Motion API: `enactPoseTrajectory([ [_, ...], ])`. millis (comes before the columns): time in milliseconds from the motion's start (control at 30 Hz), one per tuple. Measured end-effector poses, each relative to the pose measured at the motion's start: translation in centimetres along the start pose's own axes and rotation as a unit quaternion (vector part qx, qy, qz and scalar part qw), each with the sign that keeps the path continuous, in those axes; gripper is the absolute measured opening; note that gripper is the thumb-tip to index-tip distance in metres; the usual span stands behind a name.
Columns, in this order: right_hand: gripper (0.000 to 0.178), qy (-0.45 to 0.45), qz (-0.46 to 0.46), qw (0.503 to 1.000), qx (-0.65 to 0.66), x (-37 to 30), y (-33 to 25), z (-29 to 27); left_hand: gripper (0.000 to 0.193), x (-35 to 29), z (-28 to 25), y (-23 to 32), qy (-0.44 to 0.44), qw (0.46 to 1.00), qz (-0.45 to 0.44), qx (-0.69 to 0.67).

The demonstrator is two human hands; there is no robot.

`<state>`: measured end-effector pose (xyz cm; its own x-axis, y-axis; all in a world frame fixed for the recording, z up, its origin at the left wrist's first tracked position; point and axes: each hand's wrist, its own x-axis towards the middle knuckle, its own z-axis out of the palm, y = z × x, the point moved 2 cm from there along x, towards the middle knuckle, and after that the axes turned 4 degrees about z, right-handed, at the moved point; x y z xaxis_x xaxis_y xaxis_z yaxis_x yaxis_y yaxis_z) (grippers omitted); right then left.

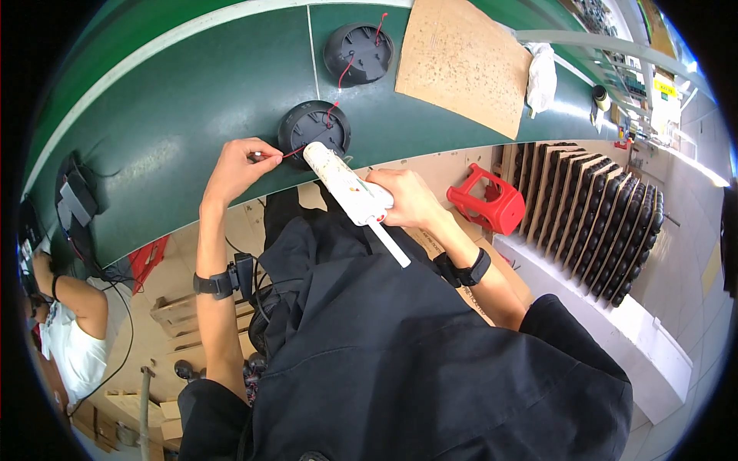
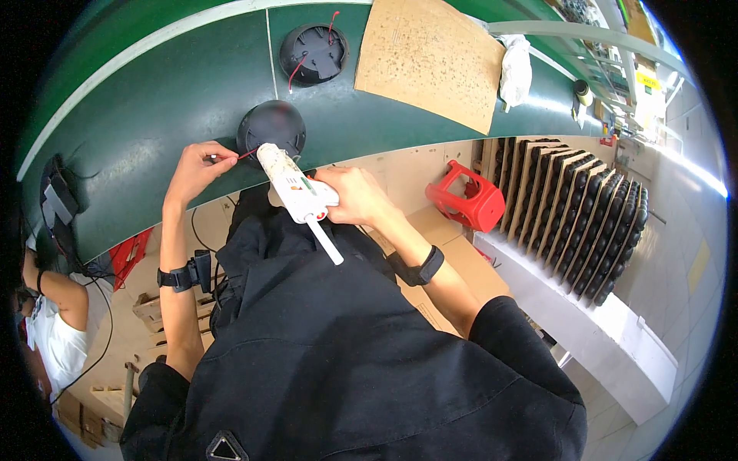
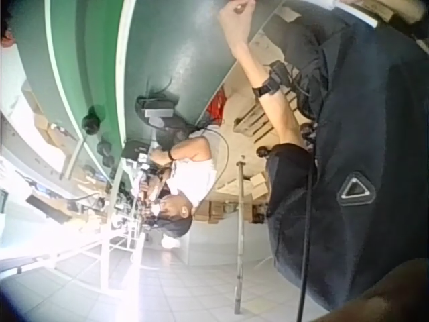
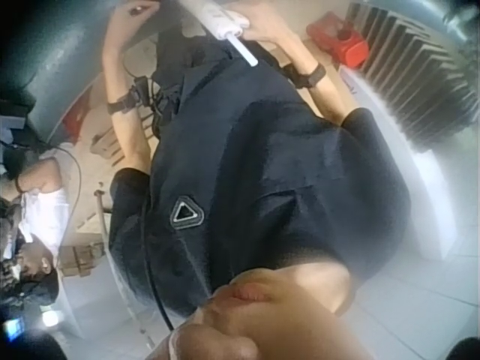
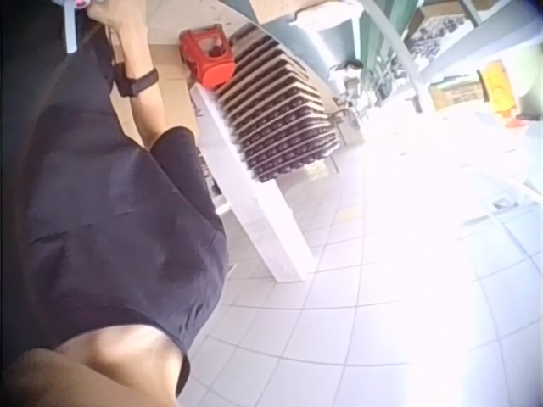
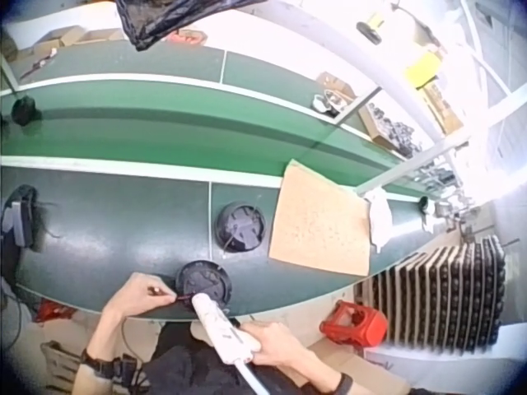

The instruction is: Applying hot glue to electronic components and organizing them into boxes at an assembly line.

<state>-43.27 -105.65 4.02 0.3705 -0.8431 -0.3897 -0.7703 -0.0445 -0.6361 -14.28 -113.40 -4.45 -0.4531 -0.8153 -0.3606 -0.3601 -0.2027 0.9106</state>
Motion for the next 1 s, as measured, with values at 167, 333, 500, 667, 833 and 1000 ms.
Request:
enactPoseTrajectory([
  [167, 0.034, -0.020, 0.022, 0.999, 0.022, -0.2, 0.0, -0.3, 0.017, -0.1, -0.1, 1.2, -0.045, 0.998, 0.018, 0.033],
  [333, 0.040, 0.011, 0.017, 0.999, 0.043, -1.4, -0.5, -0.6, 0.025, 1.6, -0.6, 2.9, 0.006, 0.999, 0.049, 0.012],
  [500, 0.044, 0.040, 0.051, 0.998, 0.004, -2.1, 0.6, 0.0, 0.029, 6.6, 0.4, 5.4, -0.060, 0.993, 0.088, 0.055],
  [667, 0.042, 0.064, 0.069, 0.996, -0.003, -1.9, 0.5, 0.3, 0.032, 9.2, 1.4, 6.7, -0.057, 0.991, 0.121, 0.029],
  [833, 0.042, 0.061, 0.093, 0.994, 0.000, -2.0, 0.9, 0.8, 0.031, 9.1, 1.5, 5.4, -0.059, 0.994, 0.084, 0.027],
  [1000, 0.041, 0.067, 0.095, 0.993, 0.009, -1.8, 1.0, 0.7, 0.033, 7.7, 1.3, 3.3, -0.025, 0.998, 0.043, -0.023],
])
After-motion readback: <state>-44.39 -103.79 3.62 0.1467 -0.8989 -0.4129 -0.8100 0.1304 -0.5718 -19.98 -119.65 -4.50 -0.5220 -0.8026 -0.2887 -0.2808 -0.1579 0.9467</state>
